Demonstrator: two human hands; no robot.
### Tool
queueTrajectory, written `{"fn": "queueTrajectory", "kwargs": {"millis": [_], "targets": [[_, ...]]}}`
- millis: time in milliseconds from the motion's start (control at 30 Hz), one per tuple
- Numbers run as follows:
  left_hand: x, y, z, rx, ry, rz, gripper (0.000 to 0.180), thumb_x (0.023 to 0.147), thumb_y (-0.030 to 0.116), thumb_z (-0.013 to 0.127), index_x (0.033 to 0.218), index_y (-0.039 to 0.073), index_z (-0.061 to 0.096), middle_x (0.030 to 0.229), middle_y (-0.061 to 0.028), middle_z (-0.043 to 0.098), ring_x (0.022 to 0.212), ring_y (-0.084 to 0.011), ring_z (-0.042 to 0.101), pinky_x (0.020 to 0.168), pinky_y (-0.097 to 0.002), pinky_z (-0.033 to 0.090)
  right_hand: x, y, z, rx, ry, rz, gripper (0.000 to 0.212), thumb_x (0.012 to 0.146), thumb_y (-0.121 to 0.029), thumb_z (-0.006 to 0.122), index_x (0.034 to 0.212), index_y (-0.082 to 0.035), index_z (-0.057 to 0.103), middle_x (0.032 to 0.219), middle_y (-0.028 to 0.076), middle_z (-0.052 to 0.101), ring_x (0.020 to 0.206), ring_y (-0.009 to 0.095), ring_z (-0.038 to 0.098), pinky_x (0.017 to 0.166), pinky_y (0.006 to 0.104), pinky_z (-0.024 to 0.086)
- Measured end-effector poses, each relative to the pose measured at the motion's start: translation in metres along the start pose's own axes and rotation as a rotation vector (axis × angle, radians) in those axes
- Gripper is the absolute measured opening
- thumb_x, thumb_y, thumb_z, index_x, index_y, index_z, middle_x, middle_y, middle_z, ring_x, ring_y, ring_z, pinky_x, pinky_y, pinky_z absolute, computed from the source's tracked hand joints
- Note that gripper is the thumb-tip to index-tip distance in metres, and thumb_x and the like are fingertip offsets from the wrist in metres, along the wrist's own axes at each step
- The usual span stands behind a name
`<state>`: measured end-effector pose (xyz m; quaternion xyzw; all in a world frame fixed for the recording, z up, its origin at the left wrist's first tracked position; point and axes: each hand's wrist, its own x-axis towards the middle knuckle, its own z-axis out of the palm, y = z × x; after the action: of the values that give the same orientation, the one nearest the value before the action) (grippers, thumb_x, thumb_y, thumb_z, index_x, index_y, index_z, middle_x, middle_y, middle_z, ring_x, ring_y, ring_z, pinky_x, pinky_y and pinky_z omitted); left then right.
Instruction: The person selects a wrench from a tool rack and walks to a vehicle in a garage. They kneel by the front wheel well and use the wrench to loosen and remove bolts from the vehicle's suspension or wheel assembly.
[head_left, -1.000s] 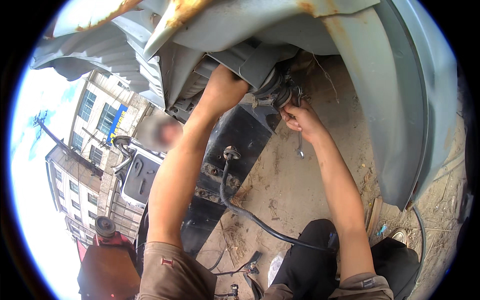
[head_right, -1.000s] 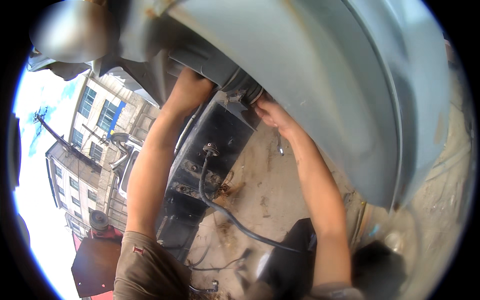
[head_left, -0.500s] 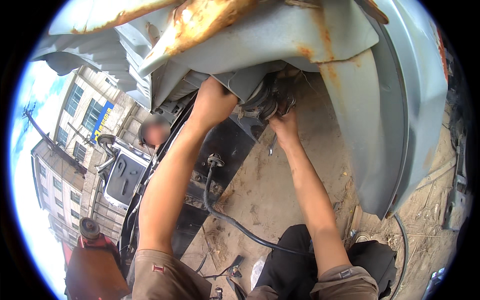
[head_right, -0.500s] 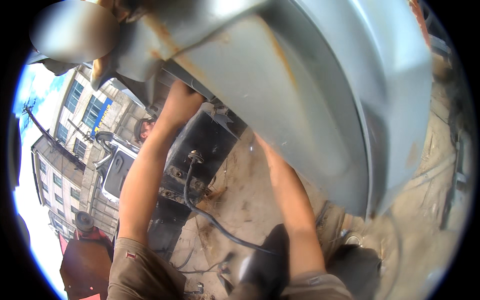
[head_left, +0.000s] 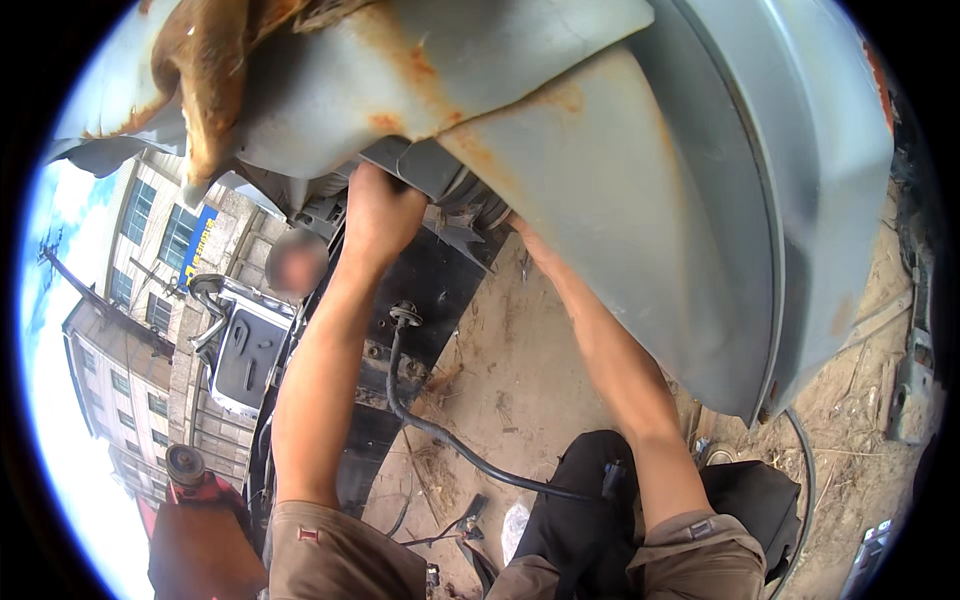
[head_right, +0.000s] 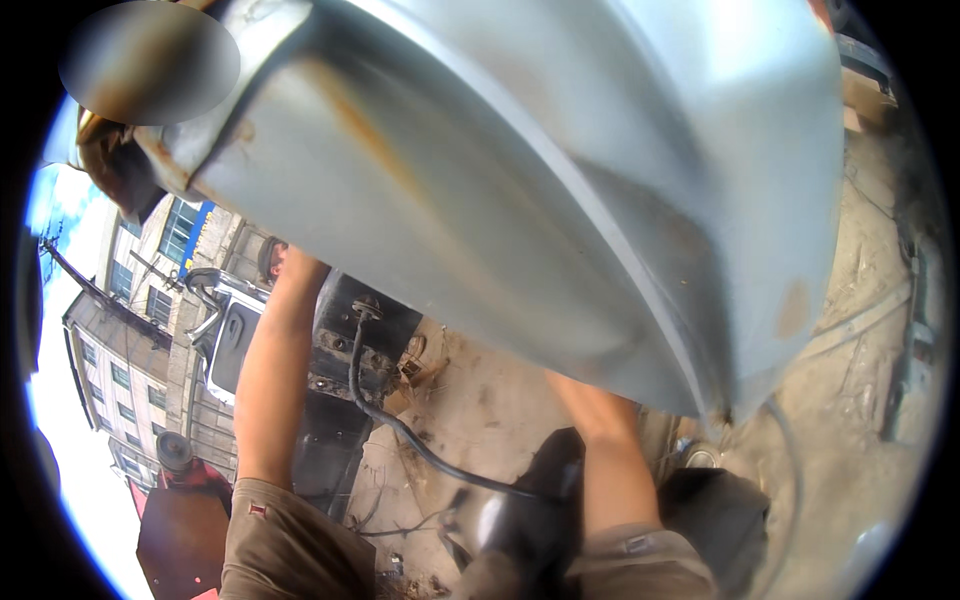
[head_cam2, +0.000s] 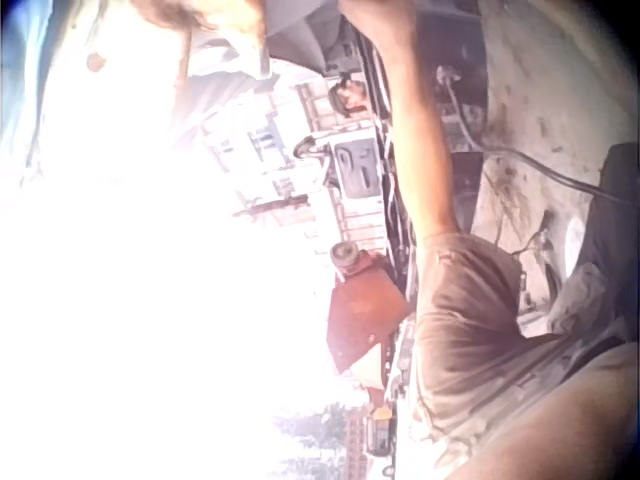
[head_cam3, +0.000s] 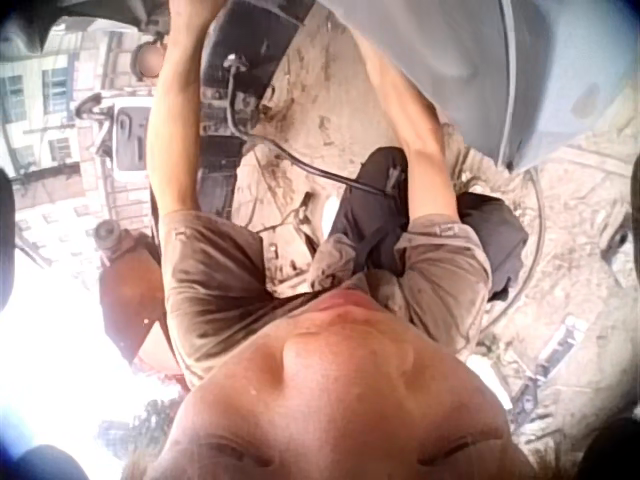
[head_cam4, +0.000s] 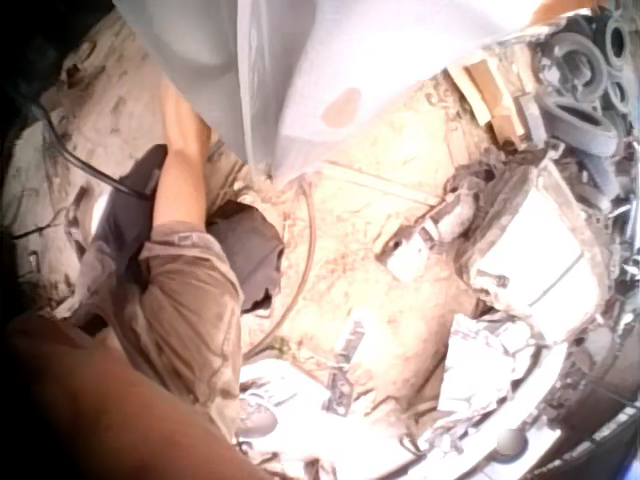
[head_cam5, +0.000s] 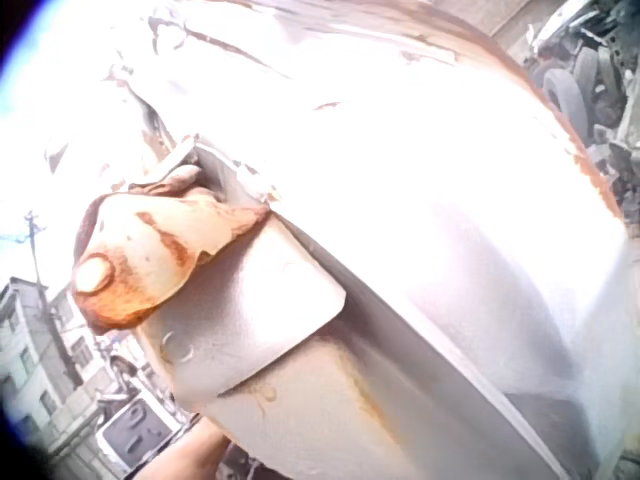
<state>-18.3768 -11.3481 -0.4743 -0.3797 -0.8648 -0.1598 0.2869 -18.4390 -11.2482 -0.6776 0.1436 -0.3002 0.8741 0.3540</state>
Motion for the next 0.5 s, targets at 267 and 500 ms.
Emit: {"fn": "queueTrajectory", "kwargs": {"millis": [267, 500], "targets": [[0.009, -0.010, -0.007, 0.004, -0.142, 0.058, 0.020, 0.082, 0.007, 0.059, 0.097, -0.005, 0.063, 0.082, -0.0226, 0.067, 0.079, -0.0291, 0.067, 0.073, -0.0389, 0.050, -0.001, 0.011, -0.002, 0.129, -0.015, 0.189, 0.054, 0.078, -0.011, 0.079, 0.125, 0.002, 0.056, 0.122, 0.009, 0.060, 0.111, 0.019, 0.054, 0.099, 0.0333, 0.040], [0.003, 0.012, -0.014, -0.103, -0.143, 0.029, 0.027, 0.079, 0.005, 0.063, 0.105, -0.004, 0.063, 0.097, -0.0199, 0.070, 0.091, -0.0261, 0.066, 0.083, -0.0352, 0.050, -0.007, -0.010, 0.017, 0.040, 0.052, -0.107, 0.035, 0.079, 0.001, 0.072, 0.112, 0.002, 0.060, 0.115, 0.008, 0.062, 0.107, 0.015, 0.056, 0.093, 0.0292, 0.043]]}}
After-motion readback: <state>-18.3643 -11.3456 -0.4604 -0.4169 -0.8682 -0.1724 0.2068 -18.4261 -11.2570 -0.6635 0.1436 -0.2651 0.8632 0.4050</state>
